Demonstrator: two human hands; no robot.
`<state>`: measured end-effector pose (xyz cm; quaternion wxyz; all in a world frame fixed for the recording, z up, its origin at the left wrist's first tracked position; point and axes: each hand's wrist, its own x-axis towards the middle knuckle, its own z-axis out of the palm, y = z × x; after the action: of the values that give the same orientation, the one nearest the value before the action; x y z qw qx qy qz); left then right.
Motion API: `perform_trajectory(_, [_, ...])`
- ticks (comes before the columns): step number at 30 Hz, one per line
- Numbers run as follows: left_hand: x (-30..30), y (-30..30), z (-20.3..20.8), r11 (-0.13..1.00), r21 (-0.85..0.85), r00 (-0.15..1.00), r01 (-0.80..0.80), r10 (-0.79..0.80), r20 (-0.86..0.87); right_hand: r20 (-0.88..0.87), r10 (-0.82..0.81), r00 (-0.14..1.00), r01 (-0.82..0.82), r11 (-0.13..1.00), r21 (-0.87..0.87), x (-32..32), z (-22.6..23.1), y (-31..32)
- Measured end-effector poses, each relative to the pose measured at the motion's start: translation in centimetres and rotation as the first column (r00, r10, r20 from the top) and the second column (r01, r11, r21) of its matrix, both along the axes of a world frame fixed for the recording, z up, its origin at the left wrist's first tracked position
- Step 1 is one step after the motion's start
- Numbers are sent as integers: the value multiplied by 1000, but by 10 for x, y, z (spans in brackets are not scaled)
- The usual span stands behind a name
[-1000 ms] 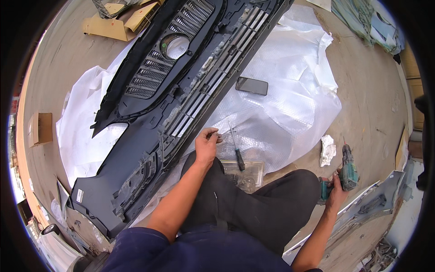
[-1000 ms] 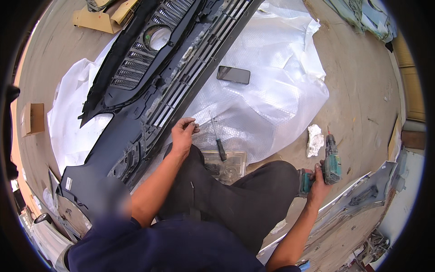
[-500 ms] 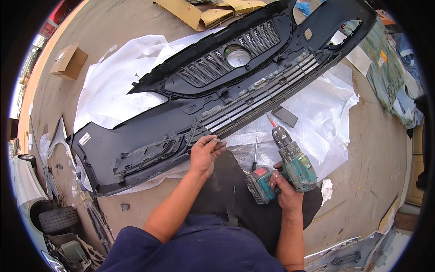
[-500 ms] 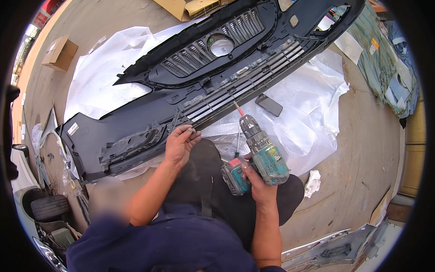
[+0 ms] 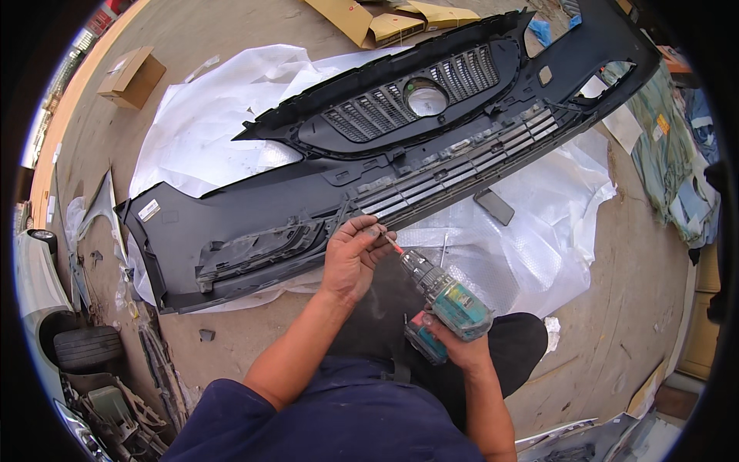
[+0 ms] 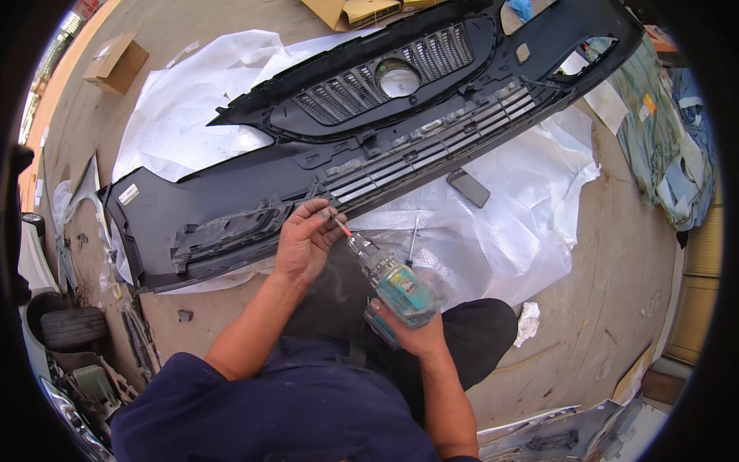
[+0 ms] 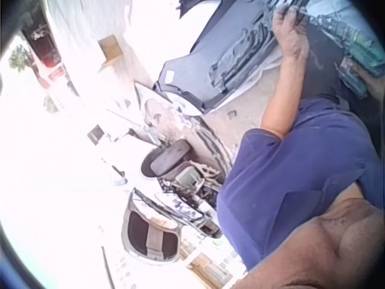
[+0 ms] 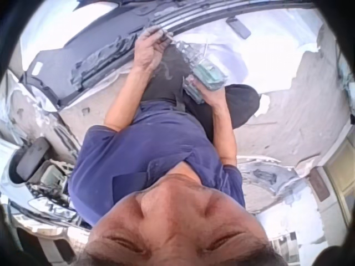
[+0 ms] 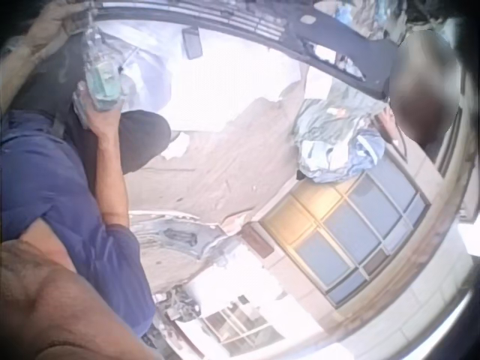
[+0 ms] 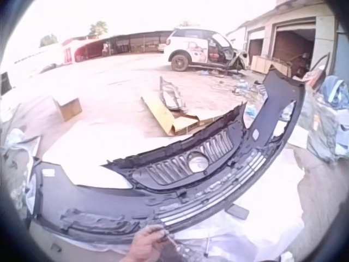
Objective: The person uses a cordless drill to fasten screws into a car bumper assembly laid on a protective sheet. They then attach a metal bracket to the bumper and handle a separate metal trim piece.
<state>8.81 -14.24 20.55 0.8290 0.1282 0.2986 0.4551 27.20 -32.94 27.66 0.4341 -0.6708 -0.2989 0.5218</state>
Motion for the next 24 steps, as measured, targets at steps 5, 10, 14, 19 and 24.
perform_trajectory(5, [-5, 0, -5, 1000, -5, 1000, 7, -7, -14, -21, 11, 1000, -11, 1000, -14, 0, -2, 3])
perform_trajectory(10, [-9, 1, -10, 998, 44, 998, 41, -39, -46, -18, -3, 1000, 3, 1000, 7, -2, -5, 9])
perform_trajectory(14, [-19, 4, -14, 994, 48, 989, 96, -90, -115, -139, 8, 990, -16, 998, -59, 4, -5, 18])
perform_trajectory(19, [-27, 6, -24, 996, -39, 979, 86, -92, -183, -17, 108, 994, -109, 989, -98, 5, -16, 28])
perform_trajectory(24, [-31, 15, -43, 986, -156, 971, 51, -86, -225, 198, 298, 934, -302, 953, -14, 7, -17, 58])
